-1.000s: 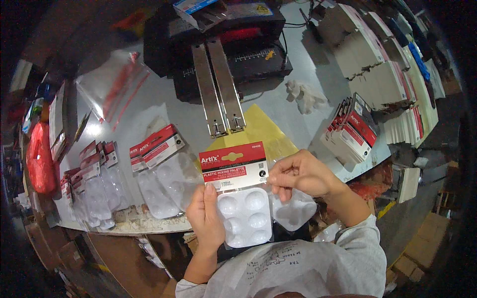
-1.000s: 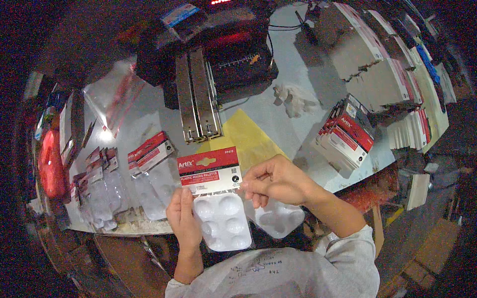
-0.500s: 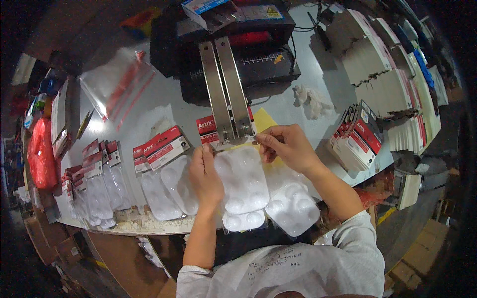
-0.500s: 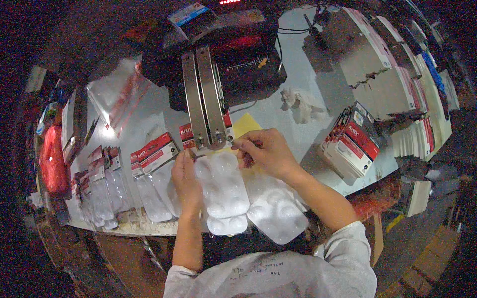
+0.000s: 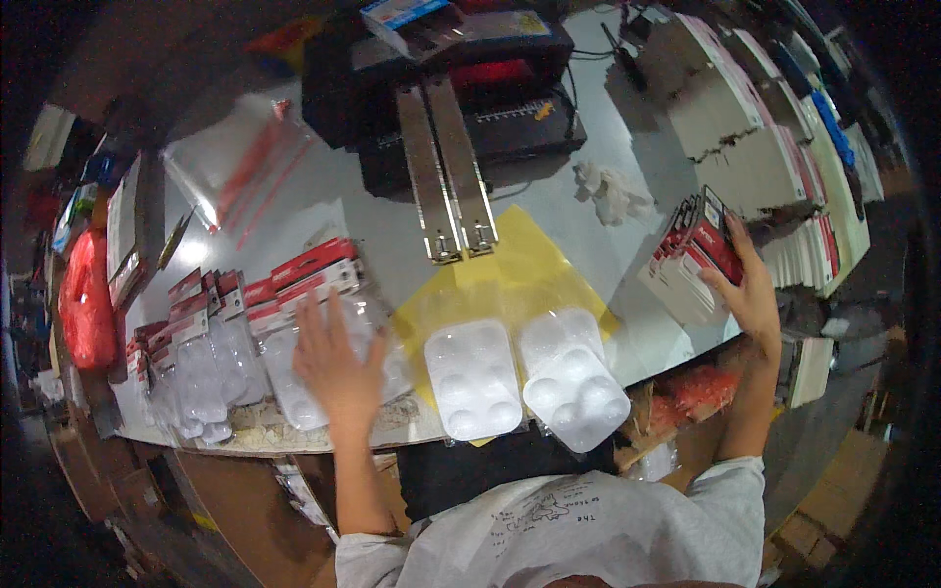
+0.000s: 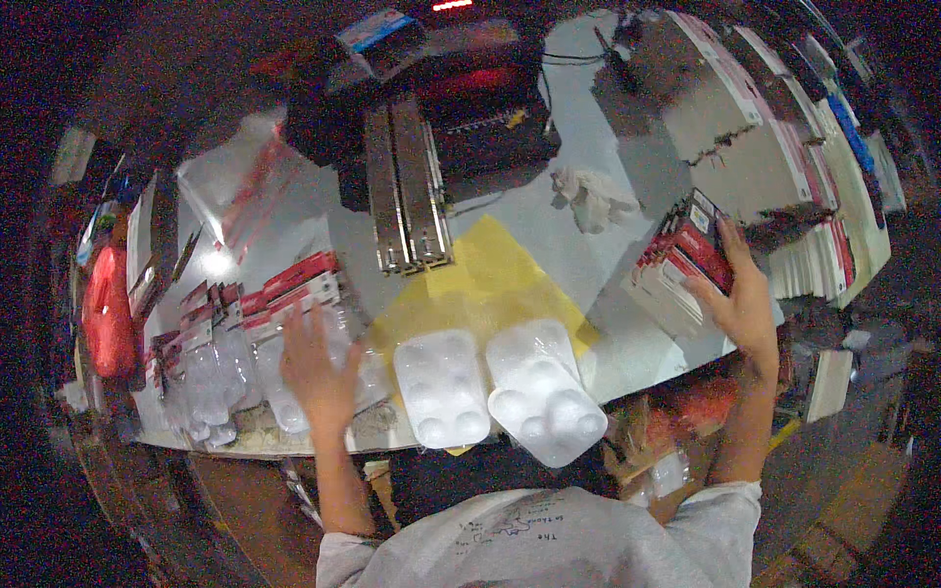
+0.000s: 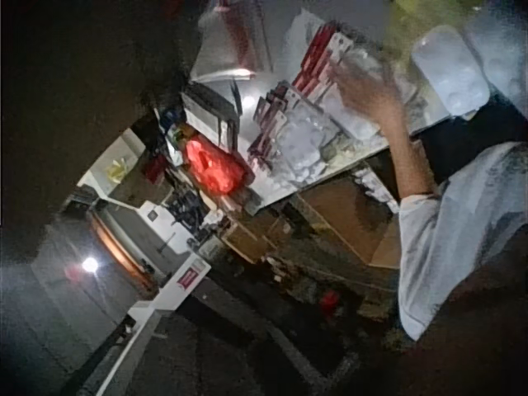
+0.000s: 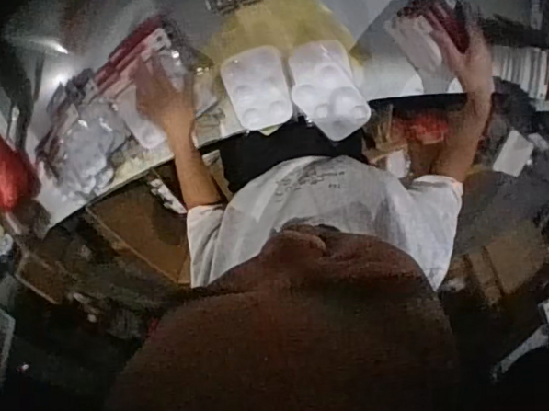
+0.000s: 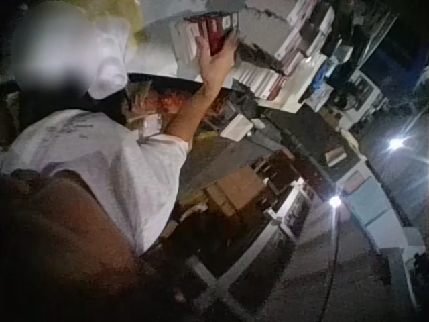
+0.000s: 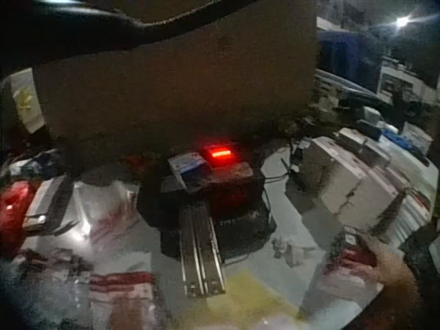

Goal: The person repeatedly picks white plastic mixing palettes from a cardboard box and places them into clear plastic bags with red Artix headers. They then place the sealed packages onto a table next to a heat-sealing machine.

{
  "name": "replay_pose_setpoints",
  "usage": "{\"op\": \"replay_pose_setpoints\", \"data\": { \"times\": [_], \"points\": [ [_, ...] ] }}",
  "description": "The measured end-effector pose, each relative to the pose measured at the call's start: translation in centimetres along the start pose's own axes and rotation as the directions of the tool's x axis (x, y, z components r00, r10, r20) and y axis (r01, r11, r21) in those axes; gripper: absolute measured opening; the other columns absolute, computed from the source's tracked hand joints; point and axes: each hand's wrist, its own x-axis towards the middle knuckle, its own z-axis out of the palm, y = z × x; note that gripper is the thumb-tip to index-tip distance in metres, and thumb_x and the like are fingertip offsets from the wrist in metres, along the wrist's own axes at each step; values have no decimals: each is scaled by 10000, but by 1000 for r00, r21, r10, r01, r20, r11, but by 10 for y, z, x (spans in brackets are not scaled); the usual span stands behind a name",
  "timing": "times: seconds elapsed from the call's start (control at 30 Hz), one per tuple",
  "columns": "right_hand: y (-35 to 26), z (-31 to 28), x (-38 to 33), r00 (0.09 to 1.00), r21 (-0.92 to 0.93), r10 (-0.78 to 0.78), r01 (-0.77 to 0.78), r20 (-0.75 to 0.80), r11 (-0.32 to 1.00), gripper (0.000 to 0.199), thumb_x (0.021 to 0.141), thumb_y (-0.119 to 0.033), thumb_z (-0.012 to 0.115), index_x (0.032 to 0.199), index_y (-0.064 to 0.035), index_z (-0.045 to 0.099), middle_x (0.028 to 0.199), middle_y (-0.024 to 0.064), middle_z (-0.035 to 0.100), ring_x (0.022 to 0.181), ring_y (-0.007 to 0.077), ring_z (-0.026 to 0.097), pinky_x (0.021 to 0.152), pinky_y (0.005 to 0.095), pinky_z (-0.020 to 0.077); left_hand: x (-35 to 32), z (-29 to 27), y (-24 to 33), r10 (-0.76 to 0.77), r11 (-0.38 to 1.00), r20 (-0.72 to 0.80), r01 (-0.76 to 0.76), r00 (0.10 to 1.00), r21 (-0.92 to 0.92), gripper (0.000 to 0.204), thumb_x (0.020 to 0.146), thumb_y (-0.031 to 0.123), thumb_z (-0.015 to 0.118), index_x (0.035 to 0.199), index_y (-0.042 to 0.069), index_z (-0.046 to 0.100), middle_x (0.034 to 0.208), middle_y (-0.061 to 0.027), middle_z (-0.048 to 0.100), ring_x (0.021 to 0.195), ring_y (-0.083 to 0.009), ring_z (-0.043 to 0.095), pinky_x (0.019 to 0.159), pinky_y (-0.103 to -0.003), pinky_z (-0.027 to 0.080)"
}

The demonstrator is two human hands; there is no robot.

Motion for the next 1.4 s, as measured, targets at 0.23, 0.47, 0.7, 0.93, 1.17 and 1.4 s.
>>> {"op": "replay_pose_setpoints", "data": {
  "times": [0.23,0.47,0.7,0.93,1.17,1.4],
  "points": [
    [4,-12,15,990,-4,15,-14,139,1000,837,711,-251,751,1367,29,313,1420,182,334,1328,230,292,1075,307,233,4,-30,-31,2,994,-266,-31,964,-102,354,852,234,567,1190,136,602,1385,-102,386,1282,-288,320,987,-441,218],
    [6,1,11,985,357,83,-25,-149,934,423,978,-193,349,1327,44,383,1351,135,444,1261,205,401,1059,303,260,-12,-18,16,-62,938,-374,-75,925,-339,216,820,139,536,925,97,720,1197,-101,516,1119,-287,401,973,-415,253],
    [-13,-1,1,974,91,11,10,-224,996,347,955,-173,406,1238,-17,533,1258,84,554,1239,185,444,982,309,314,-37,-38,34,28,903,-341,-170,940,-394,160,774,205,592,785,110,720,1192,-110,509,1101,-297,387,960,-430,265],
    [-17,-1,5,997,-207,-69,74,32,975,909,624,-489,734,1335,-29,403,1340,166,453,1253,296,425,1011,398,297,-64,-37,99,137,910,-21,-134,990,-392,203,706,327,720,694,147,627,1166,-110,487,1088,-313,386,927,-444,253],
    [-3,-4,13,995,-102,-82,88,62,991,1180,449,-537,799,1380,-18,295,1352,227,404,1263,342,392,1013,390,350,-57,-30,116,151,786,-37,-143,988,-601,205,704,208,738,755,95,575,1185,-128,484,1113,-341,396,935,-454,280],
    [-5,1,18,999,91,29,-26,-30,996,891,580,-342,821,1305,-5,428,1274,184,508,1167,246,510,972,337,393,-58,-27,114,68,-131,222,229,973,-965,122,947,126,414,964,51,319,1055,-294,578,923,-296,597,857,-365,439]
  ]
}}
